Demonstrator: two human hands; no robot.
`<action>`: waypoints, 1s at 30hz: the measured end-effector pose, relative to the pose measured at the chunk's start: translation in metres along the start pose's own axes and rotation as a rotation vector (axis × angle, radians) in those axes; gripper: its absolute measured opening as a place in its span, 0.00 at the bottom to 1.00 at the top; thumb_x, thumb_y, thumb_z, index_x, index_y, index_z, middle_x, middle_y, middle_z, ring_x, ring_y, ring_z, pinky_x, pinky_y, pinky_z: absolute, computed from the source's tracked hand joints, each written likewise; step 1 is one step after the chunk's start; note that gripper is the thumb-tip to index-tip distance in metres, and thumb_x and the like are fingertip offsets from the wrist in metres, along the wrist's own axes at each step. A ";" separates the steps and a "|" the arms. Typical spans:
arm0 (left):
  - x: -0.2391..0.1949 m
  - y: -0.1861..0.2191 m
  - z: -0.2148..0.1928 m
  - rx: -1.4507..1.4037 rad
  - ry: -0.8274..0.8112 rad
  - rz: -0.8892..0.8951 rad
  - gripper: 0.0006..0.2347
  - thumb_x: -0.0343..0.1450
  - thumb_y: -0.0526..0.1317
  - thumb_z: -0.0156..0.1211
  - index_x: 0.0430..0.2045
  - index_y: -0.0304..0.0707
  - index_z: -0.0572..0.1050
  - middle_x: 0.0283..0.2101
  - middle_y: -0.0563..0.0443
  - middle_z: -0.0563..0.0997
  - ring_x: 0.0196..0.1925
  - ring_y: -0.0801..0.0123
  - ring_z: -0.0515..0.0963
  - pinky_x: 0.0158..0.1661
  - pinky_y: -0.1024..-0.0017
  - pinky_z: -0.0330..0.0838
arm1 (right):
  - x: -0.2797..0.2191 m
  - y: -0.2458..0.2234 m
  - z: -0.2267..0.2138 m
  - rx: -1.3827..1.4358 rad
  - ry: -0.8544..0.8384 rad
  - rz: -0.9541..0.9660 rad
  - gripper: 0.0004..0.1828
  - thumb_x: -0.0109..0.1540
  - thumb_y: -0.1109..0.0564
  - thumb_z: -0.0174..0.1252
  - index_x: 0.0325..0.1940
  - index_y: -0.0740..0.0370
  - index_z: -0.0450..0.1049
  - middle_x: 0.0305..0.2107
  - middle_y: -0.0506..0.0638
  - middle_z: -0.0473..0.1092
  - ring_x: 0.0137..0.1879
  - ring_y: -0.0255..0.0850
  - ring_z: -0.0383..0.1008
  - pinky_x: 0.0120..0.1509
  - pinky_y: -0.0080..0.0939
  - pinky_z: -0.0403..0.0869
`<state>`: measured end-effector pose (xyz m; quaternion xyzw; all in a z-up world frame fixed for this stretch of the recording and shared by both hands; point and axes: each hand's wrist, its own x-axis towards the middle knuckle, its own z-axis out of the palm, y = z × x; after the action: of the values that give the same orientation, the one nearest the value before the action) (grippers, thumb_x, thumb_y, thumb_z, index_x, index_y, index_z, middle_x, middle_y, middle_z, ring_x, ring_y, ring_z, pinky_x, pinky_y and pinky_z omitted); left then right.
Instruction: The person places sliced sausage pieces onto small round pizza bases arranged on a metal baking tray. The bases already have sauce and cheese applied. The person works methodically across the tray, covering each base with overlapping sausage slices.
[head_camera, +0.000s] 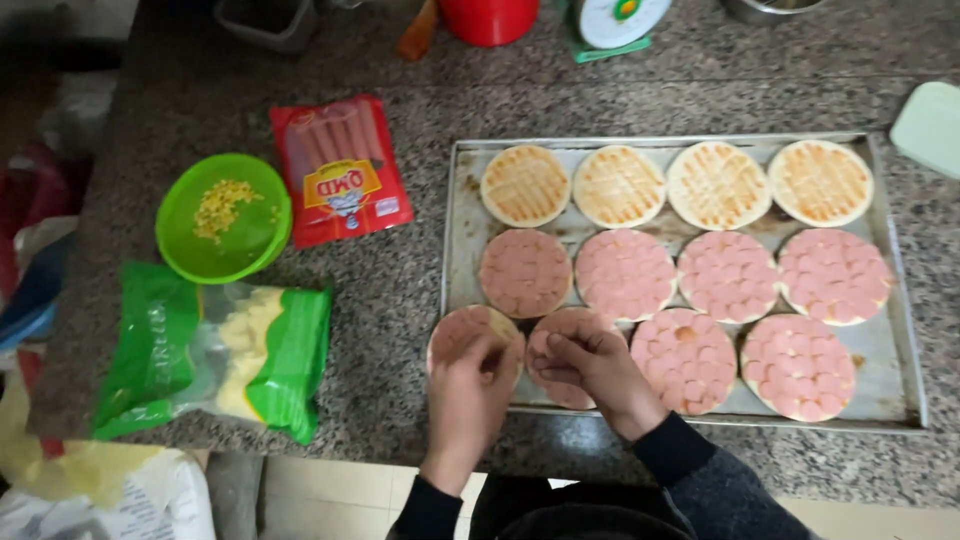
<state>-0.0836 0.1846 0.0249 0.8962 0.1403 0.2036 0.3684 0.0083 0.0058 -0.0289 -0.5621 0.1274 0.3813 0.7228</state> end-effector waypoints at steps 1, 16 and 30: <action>-0.002 -0.012 -0.010 0.006 0.005 -0.010 0.10 0.75 0.43 0.70 0.23 0.46 0.80 0.29 0.51 0.86 0.34 0.55 0.85 0.56 0.58 0.72 | 0.000 -0.002 0.004 -0.005 -0.008 0.009 0.09 0.71 0.62 0.65 0.51 0.73 0.85 0.39 0.66 0.85 0.44 0.51 0.86 0.54 0.49 0.88; -0.020 -0.081 -0.002 0.390 0.036 -0.183 0.06 0.71 0.47 0.71 0.26 0.53 0.85 0.24 0.53 0.82 0.36 0.53 0.87 0.45 0.56 0.80 | -0.004 -0.016 0.029 -0.085 -0.029 0.095 0.11 0.70 0.68 0.66 0.55 0.78 0.81 0.37 0.67 0.79 0.43 0.61 0.89 0.49 0.57 0.89; -0.014 -0.046 -0.011 0.451 0.165 -0.210 0.11 0.72 0.45 0.76 0.20 0.49 0.79 0.22 0.54 0.81 0.31 0.55 0.86 0.40 0.57 0.75 | 0.004 0.000 0.023 -0.103 -0.048 0.136 0.11 0.70 0.68 0.66 0.53 0.80 0.78 0.38 0.70 0.80 0.43 0.63 0.89 0.50 0.60 0.89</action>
<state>-0.1063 0.2175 -0.0047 0.9166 0.3039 0.2002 0.1657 0.0050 0.0288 -0.0238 -0.5795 0.1281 0.4487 0.6682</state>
